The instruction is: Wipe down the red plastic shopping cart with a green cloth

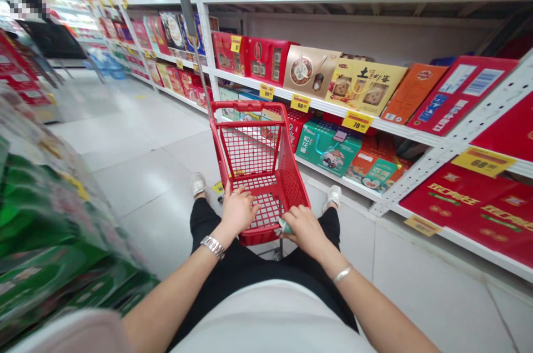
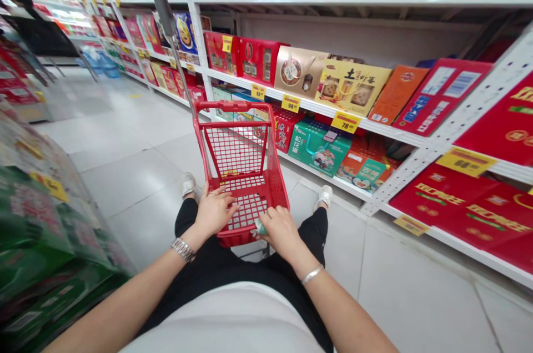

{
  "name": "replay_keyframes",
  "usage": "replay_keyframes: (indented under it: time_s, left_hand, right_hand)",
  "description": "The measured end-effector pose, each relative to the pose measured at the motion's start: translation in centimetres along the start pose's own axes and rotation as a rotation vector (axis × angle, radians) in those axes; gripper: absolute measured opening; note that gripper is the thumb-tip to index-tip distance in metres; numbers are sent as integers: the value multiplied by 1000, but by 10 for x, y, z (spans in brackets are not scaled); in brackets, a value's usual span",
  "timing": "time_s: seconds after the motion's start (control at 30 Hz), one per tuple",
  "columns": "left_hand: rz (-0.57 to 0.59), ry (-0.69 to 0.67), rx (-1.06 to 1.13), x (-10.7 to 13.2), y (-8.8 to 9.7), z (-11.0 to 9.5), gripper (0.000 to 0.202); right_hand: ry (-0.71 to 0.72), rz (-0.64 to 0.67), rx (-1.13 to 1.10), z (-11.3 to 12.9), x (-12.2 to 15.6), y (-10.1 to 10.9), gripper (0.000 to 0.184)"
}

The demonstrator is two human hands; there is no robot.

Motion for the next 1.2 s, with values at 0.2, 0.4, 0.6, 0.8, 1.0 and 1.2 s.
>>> replay_keyframes:
  time_s: [0.2, 0.4, 0.6, 0.8, 1.0, 1.2]
  left_hand:
    - [-27, -10, 41, 2, 4, -3, 31]
    - [13, -51, 62, 3, 0, 3, 23]
    - [48, -99, 71, 0, -1, 13, 12]
    - [80, -109, 71, -10, -2, 21, 14]
    - [-17, -133, 76, -23, 15, 55, 26]
    - [-300, 67, 33, 0, 45, 91, 32]
  right_hand:
    - [97, 35, -57, 68, -20, 7, 50]
    - [171, 43, -107, 74, -23, 4, 51]
    - [115, 28, -22, 7, 1, 3, 41]
    - [127, -26, -11, -13, 4, 4, 33]
    - [-67, -48, 11, 22, -23, 2, 30]
    - [-29, -18, -34, 80, -44, 2, 44]
Point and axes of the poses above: each hand's wrist, its own x-axis away from the middle knuckle, its own y-axis out of the back of the hand, z = x × y, the point moved 8 cm from there along -x, towards the middle knuckle, and after that the axes turned 8 degrees about z, right-handed, at the moved point
